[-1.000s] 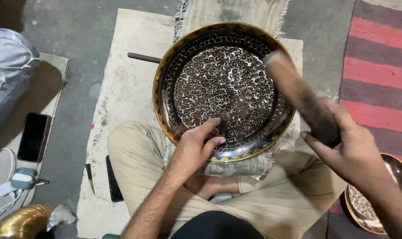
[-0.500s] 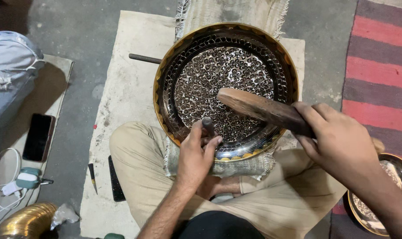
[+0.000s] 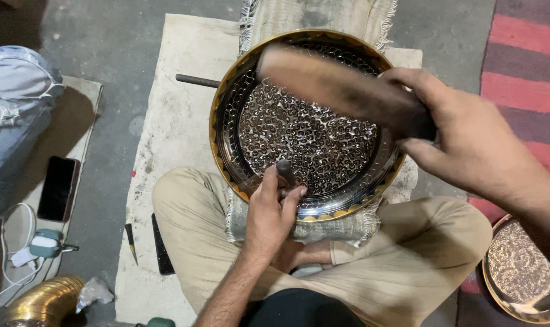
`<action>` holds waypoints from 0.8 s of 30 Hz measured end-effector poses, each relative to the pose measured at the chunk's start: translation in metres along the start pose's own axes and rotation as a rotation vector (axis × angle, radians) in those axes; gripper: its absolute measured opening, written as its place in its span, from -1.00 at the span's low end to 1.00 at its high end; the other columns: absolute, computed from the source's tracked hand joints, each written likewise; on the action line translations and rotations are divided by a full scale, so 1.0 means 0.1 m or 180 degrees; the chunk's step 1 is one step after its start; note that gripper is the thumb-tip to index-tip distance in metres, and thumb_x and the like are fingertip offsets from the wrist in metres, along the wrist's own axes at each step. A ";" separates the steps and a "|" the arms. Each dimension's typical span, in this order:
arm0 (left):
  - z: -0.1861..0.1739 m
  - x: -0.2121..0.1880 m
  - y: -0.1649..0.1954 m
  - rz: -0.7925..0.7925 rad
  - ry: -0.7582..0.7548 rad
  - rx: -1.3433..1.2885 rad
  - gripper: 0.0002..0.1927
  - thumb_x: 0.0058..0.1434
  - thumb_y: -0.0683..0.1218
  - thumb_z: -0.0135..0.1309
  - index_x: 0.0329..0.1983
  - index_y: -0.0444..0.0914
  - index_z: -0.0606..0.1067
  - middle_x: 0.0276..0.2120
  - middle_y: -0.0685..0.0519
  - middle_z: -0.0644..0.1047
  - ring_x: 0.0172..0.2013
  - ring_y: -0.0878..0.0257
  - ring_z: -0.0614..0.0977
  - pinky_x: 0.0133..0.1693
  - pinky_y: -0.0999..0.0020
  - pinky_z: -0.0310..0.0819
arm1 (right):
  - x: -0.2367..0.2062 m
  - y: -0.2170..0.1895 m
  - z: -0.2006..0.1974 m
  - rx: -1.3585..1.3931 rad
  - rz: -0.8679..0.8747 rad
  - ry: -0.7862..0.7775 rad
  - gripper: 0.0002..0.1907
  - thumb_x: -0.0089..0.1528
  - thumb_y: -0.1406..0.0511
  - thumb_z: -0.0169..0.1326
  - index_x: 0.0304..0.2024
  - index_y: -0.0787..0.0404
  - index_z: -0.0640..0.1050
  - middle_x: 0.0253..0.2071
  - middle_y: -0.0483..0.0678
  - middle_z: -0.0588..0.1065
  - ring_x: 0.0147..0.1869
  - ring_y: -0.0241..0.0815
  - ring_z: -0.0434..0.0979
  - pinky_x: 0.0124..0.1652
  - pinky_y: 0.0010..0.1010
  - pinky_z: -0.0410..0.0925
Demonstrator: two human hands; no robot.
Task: The person sits cross-legged on the floor and uses a hammer and chisel to create a textured pattern on a large metal plate. They repeatedly strike the chisel against the plate's surface to form a decorative design.
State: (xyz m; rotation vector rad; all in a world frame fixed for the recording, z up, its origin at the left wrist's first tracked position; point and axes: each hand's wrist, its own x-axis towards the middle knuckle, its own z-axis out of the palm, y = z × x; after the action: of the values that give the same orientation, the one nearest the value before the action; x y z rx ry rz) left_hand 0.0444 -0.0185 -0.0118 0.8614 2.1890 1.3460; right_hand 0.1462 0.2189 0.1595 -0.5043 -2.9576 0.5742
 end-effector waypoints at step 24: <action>0.00 -0.02 -0.02 -0.0102 -0.0155 0.0043 -0.53 0.30 -0.04 0.17 0.19 -0.25 0.30 -0.32 -0.04 0.65 -0.29 0.16 0.75 -0.31 0.23 0.70 | -0.22 0.05 0.16 -0.0908 0.0177 -0.0622 -0.18 0.11 0.31 0.12 0.46 -0.07 0.33 -0.18 0.01 0.56 -0.13 0.04 0.60 -0.12 -0.14 0.41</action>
State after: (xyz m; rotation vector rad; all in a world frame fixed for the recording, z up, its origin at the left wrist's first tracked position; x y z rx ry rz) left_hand 0.0458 -0.0205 -0.0133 0.8514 2.1681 1.2831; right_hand 0.1658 0.2105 0.1418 -0.5865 -3.2418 0.2146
